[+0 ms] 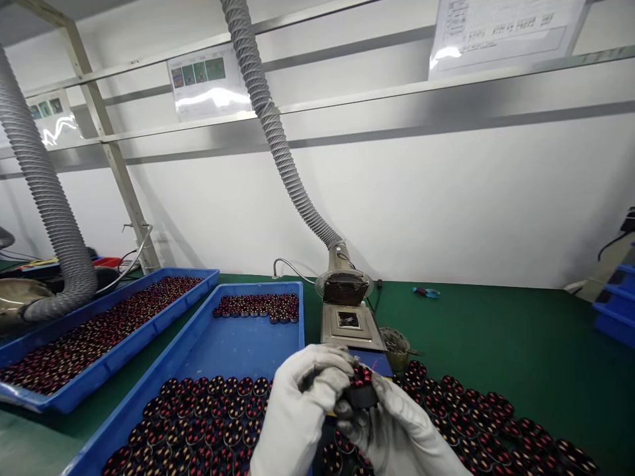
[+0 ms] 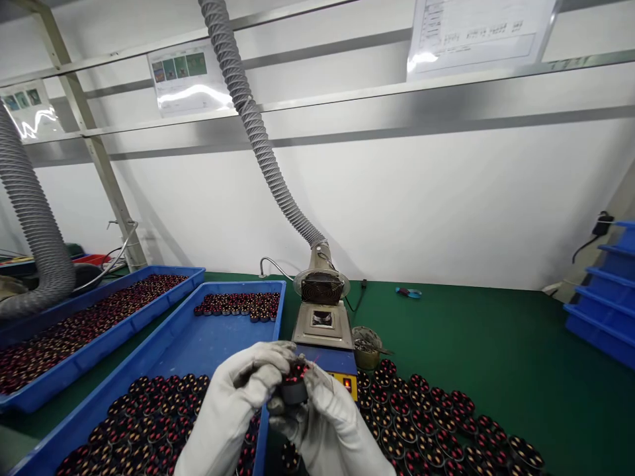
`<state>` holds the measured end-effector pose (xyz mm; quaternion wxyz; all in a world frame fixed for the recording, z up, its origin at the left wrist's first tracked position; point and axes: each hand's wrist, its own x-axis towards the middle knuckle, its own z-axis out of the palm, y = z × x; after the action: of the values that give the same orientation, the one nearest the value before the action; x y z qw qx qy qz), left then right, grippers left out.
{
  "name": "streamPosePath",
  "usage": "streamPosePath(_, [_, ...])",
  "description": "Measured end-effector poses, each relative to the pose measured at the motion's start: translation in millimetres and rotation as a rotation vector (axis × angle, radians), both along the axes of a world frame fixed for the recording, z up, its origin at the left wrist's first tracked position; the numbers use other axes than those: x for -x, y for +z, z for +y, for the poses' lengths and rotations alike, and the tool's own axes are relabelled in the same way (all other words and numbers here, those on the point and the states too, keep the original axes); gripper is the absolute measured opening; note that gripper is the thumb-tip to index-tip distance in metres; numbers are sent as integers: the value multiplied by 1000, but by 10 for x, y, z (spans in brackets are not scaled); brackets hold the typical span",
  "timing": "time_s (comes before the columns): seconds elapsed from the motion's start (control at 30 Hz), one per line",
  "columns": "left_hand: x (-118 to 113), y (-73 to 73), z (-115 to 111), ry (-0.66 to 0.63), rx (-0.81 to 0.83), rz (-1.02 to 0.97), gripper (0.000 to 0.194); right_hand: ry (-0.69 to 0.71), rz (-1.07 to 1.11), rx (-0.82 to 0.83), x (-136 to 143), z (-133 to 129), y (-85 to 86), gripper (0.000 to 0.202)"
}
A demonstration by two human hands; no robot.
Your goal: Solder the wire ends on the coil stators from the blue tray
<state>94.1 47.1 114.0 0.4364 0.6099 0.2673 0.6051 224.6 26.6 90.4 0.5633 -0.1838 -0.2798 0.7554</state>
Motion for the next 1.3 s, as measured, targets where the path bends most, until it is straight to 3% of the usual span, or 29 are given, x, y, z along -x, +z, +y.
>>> streamPosePath(0.1, [47,-9,-1,67,26,44,16,30,98,4,6,-76,-2,21])
streamPosePath(0.23, [43,-19,-34,-33,-83,260,53,-35,170,70,-12,-89,-23,20])
streamPosePath(0.4, [21,-47,-22,-76,-211,271,63,41,205,108,-22,-72,-8,22])
streamPosePath(0.47, [30,-27,-3,-34,-279,335,71,42,205,136,-28,-66,-23,23])
streamPosePath(0.53, [39,-2,20,7,-402,381,70,-14,203,143,-33,-57,-54,20])
streamPosePath(0.63, [47,8,64,-29,-550,285,46,-47,135,91,-14,-49,-92,20])
streamPosePath(0.77, [58,-41,109,-66,-431,173,14,-20,32,17,61,-69,-63,28])
streamPosePath(0.9, [91,-72,133,-39,-184,-44,18,-4,-21,-16,85,-96,15,25])
streamPosePath(1.0, [141,-50,128,26,-89,-159,22,68,11,30,65,-81,23,30])
streamPosePath(1.17, [140,-32,74,-185,-38,98,37,25,162,18,41,-31,-100,23])
streamPosePath(1.3, [63,-101,96,-231,-77,81,32,-65,107,3,75,-16,-166,20])
